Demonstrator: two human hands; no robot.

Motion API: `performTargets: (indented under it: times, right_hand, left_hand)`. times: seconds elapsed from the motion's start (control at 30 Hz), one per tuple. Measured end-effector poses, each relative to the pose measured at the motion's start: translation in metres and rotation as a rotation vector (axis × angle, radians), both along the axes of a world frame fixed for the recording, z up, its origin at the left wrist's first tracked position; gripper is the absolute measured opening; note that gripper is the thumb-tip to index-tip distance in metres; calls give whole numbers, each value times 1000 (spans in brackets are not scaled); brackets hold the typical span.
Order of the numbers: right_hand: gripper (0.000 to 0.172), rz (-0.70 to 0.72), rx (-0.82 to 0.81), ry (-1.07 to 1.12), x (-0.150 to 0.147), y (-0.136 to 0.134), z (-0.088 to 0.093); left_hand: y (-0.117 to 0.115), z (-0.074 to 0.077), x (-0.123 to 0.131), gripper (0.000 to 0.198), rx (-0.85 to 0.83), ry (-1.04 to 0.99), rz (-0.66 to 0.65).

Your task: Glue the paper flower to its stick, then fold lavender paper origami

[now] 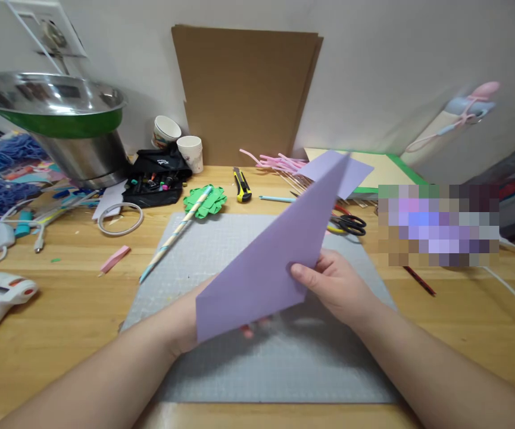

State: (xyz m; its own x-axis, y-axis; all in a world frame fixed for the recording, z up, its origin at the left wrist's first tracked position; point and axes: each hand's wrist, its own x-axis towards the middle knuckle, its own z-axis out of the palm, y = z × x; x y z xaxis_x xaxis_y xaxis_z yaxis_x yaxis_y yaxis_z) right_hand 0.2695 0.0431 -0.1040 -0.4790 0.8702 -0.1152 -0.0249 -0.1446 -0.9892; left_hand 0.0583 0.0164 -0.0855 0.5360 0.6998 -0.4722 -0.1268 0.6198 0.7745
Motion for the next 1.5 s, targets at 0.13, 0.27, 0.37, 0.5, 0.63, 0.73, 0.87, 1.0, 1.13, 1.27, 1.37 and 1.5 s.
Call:
performTargets:
  times: [0.13,0.27,0.37,0.5,0.63,0.73,0.87,1.0,1.13,1.27,1.37,1.5]
  right_hand:
    - [38,247,-400,-48,6,-4,9]
    - [32,399,-454,-119,4,2,5]
    - [29,241,-317,-247,5,11,-1]
    - [26,230,-216,-410,13,21,-3]
    - [23,475,-243,-499,15,23,-2]
    - [15,404,-223,-553,11,22,-4]
    - [12,163,-75,-577,6,21,-11]
    - [7,100,59,-690,5,19,-15]
    - [6,49,228,-844,3,15,-15]
    - [7,25,292,-882,0,13,-14]
    - [9,40,190,-800,-1,16,-13]
    - [7,86,47,-731,3,22,-11]
  left_hand:
    - [6,4,-4,51,48,-65,107]
    - [11,-2,-6,43,126,166,156]
    - [16,-11,-9,35,226,370,343]
    - [19,-17,-13,42,620,766,805]
    - [7,-15,-6,32,1300,1057,366]
    - [-5,-18,6,26,1307,1043,-132]
    - [-11,-23,16,22,1207,1153,-338]
    - [-12,-24,21,30,1225,1298,-410]
    - [-17,-27,25,41,1272,1446,-505]
    - [-21,-30,28,55,1282,1544,-623]
    - [-20,-30,28,56,1289,1562,-640]
    - [-19,-30,27,54,1303,1570,-628]
